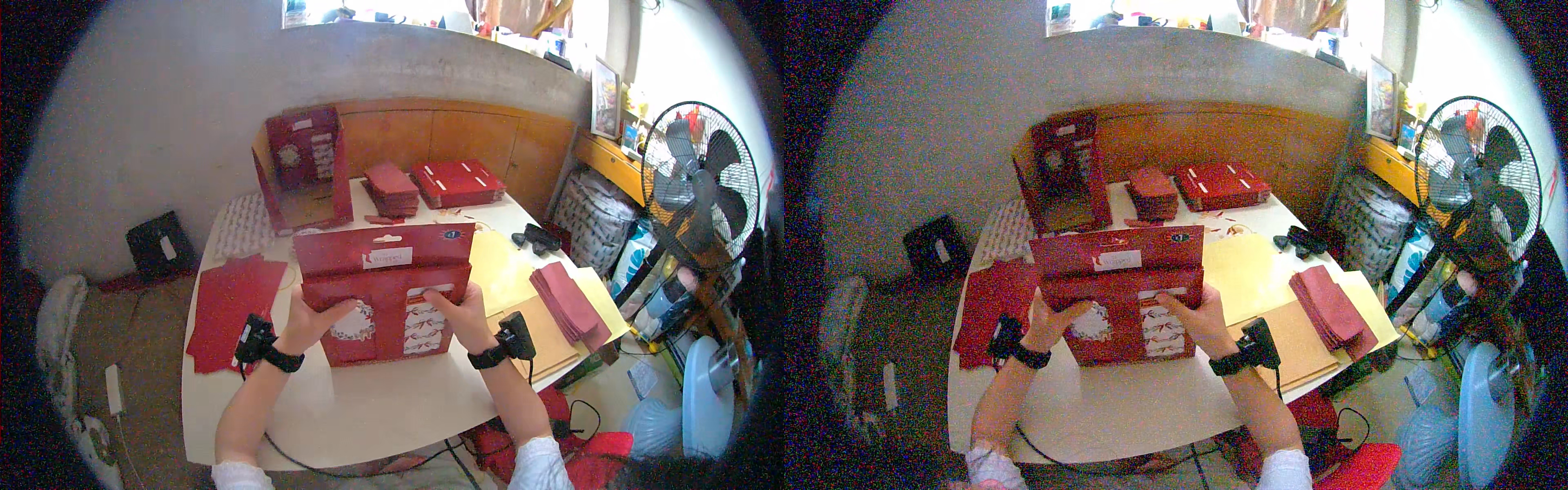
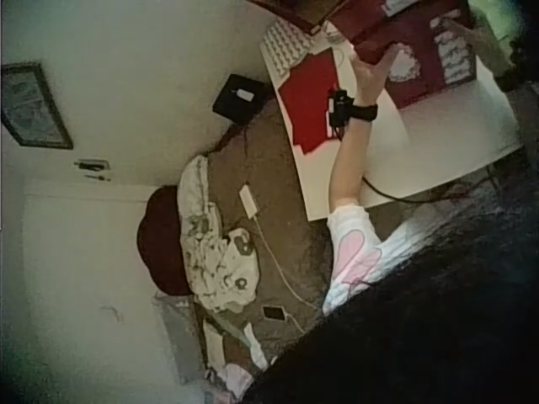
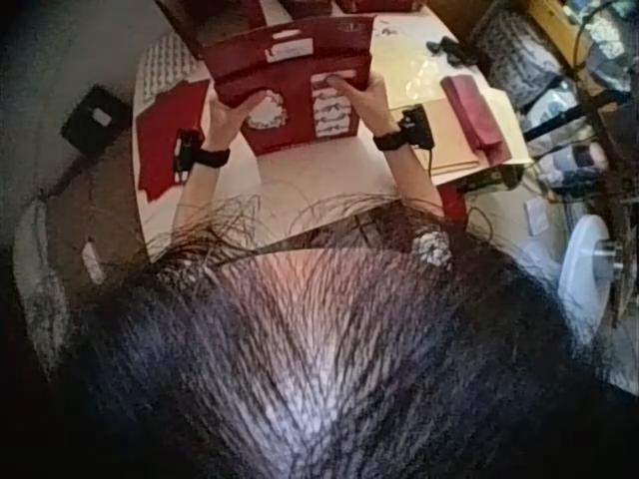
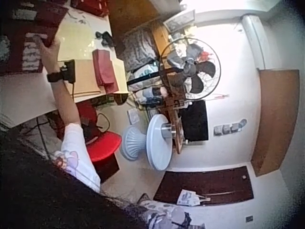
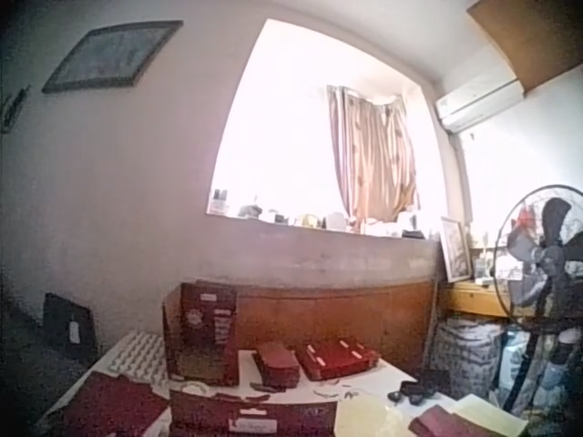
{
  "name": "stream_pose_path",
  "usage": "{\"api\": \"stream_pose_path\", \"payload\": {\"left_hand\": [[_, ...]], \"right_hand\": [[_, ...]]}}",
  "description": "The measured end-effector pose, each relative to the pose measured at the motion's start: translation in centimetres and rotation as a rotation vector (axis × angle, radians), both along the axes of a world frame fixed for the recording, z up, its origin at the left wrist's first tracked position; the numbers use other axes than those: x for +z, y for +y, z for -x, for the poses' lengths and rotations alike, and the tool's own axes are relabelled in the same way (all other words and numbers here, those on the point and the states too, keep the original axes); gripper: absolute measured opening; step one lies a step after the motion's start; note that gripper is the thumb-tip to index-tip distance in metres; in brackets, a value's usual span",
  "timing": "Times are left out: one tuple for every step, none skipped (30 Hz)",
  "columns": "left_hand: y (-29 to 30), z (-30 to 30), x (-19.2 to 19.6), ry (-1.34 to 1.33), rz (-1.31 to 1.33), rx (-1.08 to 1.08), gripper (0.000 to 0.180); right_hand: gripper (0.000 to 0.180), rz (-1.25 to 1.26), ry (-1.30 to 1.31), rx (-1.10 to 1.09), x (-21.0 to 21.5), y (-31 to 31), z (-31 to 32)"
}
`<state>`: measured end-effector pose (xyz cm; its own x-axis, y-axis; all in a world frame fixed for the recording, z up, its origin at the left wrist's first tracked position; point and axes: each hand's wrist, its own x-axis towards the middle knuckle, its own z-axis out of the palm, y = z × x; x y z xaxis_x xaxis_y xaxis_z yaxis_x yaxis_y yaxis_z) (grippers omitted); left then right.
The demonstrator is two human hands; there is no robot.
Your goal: Assembling a red decorative paper box or envelope packaging.
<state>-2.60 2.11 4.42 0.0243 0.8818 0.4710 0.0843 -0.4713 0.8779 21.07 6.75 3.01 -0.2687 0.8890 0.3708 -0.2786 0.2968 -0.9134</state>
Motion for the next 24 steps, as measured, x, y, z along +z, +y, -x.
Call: {"api": "stream_pose_path", "payload": {"left_hand": [[0.2, 0.2, -0.3, -0.004, -0.014, -0.007, 0.046], [0.3, 0.3, -0.5, -0.008, -0.027, -0.015, 0.047], [0.3, 0.4, -0.5, -0.010, -0.028, -0.014, 0.047], [0.2, 0.5, -0.5, -0.017, -0.035, -0.016, 0.048], [0.2, 0.6, -0.4, -0.023, -0.043, -0.017, 0.048], [0.3, 0.4, -0.5, -0.022, -0.041, -0.018, 0.048], [0.3, 0.2, -0.5, -0.107, -0.030, -0.030, 0.044], [0.4, 0.0, -0.5, -0.193, -0.020, -0.042, 0.039], [0.5, 0.0, -0.5, -0.191, -0.020, -0.044, 0.039], [0.6, 0.1, -0.4, -0.100, -0.058, -0.023, 0.039], [0.6, 0.1, -0.3, -0.010, -0.096, -0.002, 0.040], [0.7, 0.5, -0.5, -0.008, -0.098, -0.001, 0.040], [0.8, 0.9, -0.8, -0.031, -0.040, -0.048, 0.041], [0.9, 1.1, -0.9, -0.054, 0.019, -0.095, 0.041], [0.8, 1.1, -0.7, -0.054, 0.017, -0.094, 0.041], [0.7, 1.1, -0.5, 0.096, -0.006, -0.095, 0.041], [0.6, 1.1, -0.4, 0.245, -0.029, -0.096, 0.041], [0.9, 1.5, -1.1, 0.245, -0.029, -0.089, 0.041], [1.3, 2.0, -2.2, 0.173, 0.101, -0.126, 0.041], [1.4, 2.6, -3.0, 0.099, 0.231, -0.163, 0.041], [1.1, 1.8, -2.2, 0.083, 0.198, -0.171, 0.042], [1.1, 1.6, -2.0, 0.082, 0.197, -0.170, 0.042], [1.1, 1.4, -1.8, 0.090, 0.225, -0.165, 0.043], [1.0, 1.3, -1.6, 0.099, 0.252, -0.157, 0.043]], "right_hand": [[0.023, -0.013, 0.001, -0.001, -0.1, 0.0, 0.1], [0.023, -0.025, 0.003, -0.002, -0.2, 0.0, 0.1], [0.023, -0.026, 0.000, -0.001, 0.0, -0.1, 0.3], [0.023, -0.029, -0.006, -0.009, 0.2, -0.2, 0.4], [0.023, -0.032, -0.012, -0.016, 0.4, -0.4, 0.5], [0.023, -0.031, -0.011, -0.017, 0.3, -0.3, 0.4], [0.023, -0.034, -0.007, -0.014, 0.1, -0.2, 0.3], [0.024, -0.038, -0.002, -0.012, -0.1, 0.0, 0.3], [0.024, -0.038, -0.001, -0.014, -0.3, 0.1, 0.2], [0.025, -0.077, -0.041, -0.037, -0.5, 0.3, 0.1], [0.026, -0.116, -0.082, -0.061, -0.7, 0.5, -0.1], [0.026, -0.118, -0.079, -0.060, -0.9, 0.7, -0.2], [0.029, -0.122, -0.076, 0.017, -1.0, 1.0, -0.3], [0.031, -0.126, -0.073, 0.093, -1.2, 1.2, -0.5], [0.031, -0.128, -0.073, 0.094, -1.4, 1.5, -0.7], [0.033, -0.085, -0.139, 0.125, -1.7, 1.7, -1.0], [0.036, -0.042, -0.205, 0.157, -1.8, 1.8, -1.2], [0.036, -0.043, -0.205, 0.163, -1.6, 1.8, -1.2], [0.037, -0.015, -0.205, 0.178, -1.3, 1.6, -0.9], [0.038, 0.013, -0.206, 0.195, -1.0, 1.4, -0.6], [0.038, 0.012, -0.208, 0.194, -0.9, 1.5, -0.6], [0.038, 0.018, -0.196, 0.179, -0.9, 1.6, -0.6], [0.038, 0.024, -0.185, 0.164, -0.9, 1.6, -0.6], [0.038, 0.022, -0.185, 0.167, -0.8, 1.7, -0.6]]}}
